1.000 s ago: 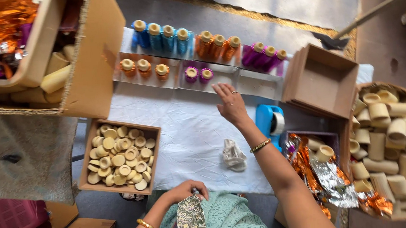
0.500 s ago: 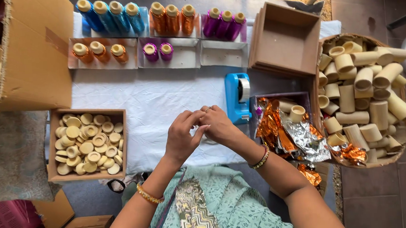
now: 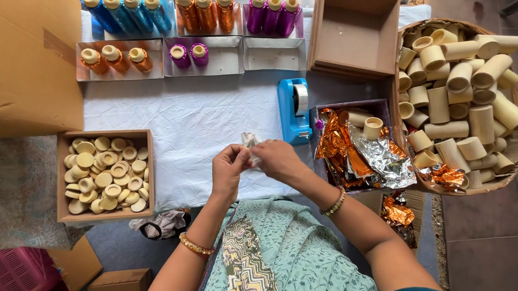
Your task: The person wraps a small wooden cup in colored foil by hand and wipes another small wooden cup with a piece of cloth.
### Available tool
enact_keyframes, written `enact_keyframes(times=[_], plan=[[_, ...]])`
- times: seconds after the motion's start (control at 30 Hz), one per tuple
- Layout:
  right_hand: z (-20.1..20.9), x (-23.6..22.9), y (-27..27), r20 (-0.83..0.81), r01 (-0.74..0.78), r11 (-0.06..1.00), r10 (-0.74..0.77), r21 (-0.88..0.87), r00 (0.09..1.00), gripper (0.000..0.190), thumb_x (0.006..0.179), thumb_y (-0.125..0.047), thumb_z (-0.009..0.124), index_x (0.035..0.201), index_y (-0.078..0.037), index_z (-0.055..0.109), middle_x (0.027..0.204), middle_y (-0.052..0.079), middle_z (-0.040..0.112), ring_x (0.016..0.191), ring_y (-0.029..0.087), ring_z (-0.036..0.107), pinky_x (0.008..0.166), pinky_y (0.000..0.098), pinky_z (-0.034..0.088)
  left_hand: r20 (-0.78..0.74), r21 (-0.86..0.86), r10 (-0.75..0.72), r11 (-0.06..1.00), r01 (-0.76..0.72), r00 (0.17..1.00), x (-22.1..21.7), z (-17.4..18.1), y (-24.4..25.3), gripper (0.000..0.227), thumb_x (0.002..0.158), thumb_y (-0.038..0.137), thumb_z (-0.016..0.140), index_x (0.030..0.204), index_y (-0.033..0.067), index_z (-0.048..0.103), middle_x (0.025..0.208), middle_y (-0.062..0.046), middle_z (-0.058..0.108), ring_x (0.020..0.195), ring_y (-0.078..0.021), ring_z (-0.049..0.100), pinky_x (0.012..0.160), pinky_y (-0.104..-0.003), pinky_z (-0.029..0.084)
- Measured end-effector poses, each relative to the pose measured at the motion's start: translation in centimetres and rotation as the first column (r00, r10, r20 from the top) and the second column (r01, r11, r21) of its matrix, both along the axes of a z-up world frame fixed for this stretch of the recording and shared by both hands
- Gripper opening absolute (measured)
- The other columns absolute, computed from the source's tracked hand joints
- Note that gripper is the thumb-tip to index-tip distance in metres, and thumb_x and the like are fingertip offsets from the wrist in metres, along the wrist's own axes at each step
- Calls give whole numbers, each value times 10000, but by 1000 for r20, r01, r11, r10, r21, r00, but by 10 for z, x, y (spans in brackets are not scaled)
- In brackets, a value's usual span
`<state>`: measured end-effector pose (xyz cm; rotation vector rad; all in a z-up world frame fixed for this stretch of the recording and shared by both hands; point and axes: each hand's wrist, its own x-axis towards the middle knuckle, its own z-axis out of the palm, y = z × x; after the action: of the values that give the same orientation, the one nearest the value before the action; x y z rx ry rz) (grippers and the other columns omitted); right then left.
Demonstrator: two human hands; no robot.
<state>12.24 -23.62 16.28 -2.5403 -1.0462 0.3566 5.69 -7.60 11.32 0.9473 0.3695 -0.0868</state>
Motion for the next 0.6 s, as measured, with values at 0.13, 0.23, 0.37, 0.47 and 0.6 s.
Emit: enact_keyframes(times=[0.13, 0.23, 0.37, 0.47, 0.6], plan=[[31, -21, -3, -274, 323, 837, -217, 441, 937, 390, 835, -99, 782, 1218, -92, 712, 1037, 84, 745, 911, 229, 735, 799, 334, 591, -127, -143, -14, 990, -4, 992, -5, 4, 3, 86, 967, 123, 697, 969, 39, 684, 862, -26, 696, 770, -113, 667, 746, -302, 601], [31, -36, -7, -301, 406, 685, -275, 605, 913, 226, 907, -64, 774, 1129, -105, 769, 1011, 55, 777, 866, 187, 772, 738, 296, 609, -146, -259, -97, 964, 56, 985, -10, 5, -1, 130, 986, 168, 698, 998, 39, 708, 892, -23, 700, 811, -111, 650, 773, -284, 575], [31, -42, -18, 6, 247, 749, -317, 615, 948, 163, 864, -30, 768, 1021, -74, 767, 950, 59, 735, 861, 233, 716, 747, 345, 563, -211, -294, -214, 944, 147, 954, -18, -2, -11, 176, 979, 206, 686, 1059, 51, 716, 925, 9, 690, 866, -102, 632, 784, -308, 573], [33, -43, -31, 122, 218, 786, -347, 578, 930, 118, 855, -20, 749, 958, -66, 714, 899, 70, 691, 834, 260, 681, 711, 364, 546, -229, -233, -292, 943, 239, 929, -24, 11, -19, 240, 974, 187, 682, 1165, 46, 726, 929, 10, 693, 864, -99, 628, 792, -319, 570], [27, -54, -64, 76, 310, 842, -379, 441, 922, 93, 910, -82, 701, 897, -54, 614, 800, 114, 610, 756, 304, 628, 654, 416, 503, -157, 53, -507, 853, 520, 848, -23, 24, -28, 385, 942, 181, 674, 1322, 123, 675, 936, 19, 719, 854, -74, 642, 805, -270, 544]])
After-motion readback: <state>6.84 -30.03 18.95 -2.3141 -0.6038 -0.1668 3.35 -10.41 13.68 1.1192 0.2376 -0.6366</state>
